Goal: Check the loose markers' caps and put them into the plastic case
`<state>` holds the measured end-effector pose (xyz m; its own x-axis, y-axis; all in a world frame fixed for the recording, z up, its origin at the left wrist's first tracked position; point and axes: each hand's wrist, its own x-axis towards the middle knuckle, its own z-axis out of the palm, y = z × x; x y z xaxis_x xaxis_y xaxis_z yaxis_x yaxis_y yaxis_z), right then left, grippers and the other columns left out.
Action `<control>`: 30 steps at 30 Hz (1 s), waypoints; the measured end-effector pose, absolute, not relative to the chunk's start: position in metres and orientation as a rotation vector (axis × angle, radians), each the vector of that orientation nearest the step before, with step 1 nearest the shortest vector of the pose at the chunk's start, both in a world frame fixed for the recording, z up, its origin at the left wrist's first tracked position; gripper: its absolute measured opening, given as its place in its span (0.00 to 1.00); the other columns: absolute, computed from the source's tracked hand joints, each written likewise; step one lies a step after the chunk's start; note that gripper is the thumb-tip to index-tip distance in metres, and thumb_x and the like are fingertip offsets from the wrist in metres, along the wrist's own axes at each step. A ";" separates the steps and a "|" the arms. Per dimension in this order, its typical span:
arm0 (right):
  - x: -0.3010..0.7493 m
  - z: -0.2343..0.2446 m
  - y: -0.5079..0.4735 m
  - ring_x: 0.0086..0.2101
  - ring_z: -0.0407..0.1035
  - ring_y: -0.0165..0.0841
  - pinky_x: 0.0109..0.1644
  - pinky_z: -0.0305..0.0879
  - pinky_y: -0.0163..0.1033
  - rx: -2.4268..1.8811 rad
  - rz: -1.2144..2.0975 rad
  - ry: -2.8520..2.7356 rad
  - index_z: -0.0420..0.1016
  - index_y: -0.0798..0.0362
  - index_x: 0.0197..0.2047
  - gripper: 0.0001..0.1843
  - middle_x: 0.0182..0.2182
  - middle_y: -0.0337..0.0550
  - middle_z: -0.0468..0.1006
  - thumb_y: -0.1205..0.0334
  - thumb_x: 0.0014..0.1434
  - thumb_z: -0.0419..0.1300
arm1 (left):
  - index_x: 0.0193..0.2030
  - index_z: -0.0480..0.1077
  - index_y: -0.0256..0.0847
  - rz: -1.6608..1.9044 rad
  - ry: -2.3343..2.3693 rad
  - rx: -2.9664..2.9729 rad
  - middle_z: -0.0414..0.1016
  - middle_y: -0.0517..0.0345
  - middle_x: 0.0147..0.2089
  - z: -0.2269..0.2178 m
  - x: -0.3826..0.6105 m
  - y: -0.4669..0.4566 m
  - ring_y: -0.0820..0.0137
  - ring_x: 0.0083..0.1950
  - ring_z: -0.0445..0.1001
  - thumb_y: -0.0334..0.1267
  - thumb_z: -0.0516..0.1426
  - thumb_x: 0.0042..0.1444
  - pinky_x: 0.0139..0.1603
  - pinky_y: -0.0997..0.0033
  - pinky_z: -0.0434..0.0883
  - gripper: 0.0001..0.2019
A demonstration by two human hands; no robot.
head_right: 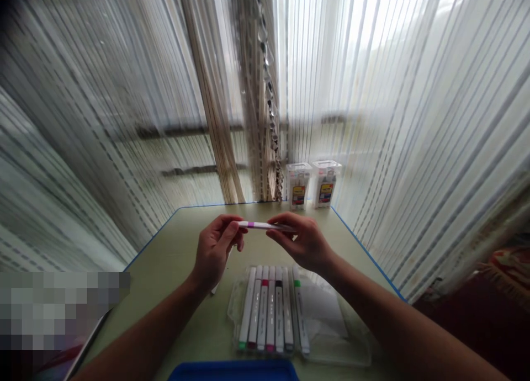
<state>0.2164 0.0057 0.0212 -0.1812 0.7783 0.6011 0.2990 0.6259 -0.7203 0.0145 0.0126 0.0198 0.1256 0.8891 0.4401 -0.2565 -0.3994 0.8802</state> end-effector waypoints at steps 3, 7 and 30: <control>0.216 0.021 0.007 0.24 0.67 0.30 0.25 0.64 0.33 -0.832 0.655 -1.684 0.77 0.54 0.39 0.11 0.26 0.41 0.75 0.55 0.58 0.64 | 0.43 0.71 0.35 1.512 0.680 1.446 0.74 0.56 0.32 0.017 0.013 0.014 0.77 0.24 0.67 0.39 0.59 0.59 0.25 0.76 0.66 0.10; 0.215 0.020 0.007 0.20 0.62 0.26 0.21 0.59 0.31 -0.806 0.762 -1.625 0.76 0.56 0.39 0.12 0.22 0.37 0.70 0.55 0.59 0.64 | 0.42 0.71 0.35 1.545 0.732 1.486 0.73 0.58 0.30 0.017 0.013 0.014 0.77 0.24 0.67 0.38 0.58 0.59 0.25 0.76 0.66 0.08; 0.220 0.025 0.012 0.17 0.64 0.25 0.18 0.60 0.31 -0.705 1.047 -1.475 0.75 0.58 0.37 0.11 0.21 0.36 0.72 0.58 0.57 0.66 | 0.47 0.77 0.31 1.237 0.466 1.320 0.79 0.44 0.38 0.020 0.010 0.010 0.74 0.26 0.70 0.35 0.58 0.60 0.26 0.72 0.68 0.13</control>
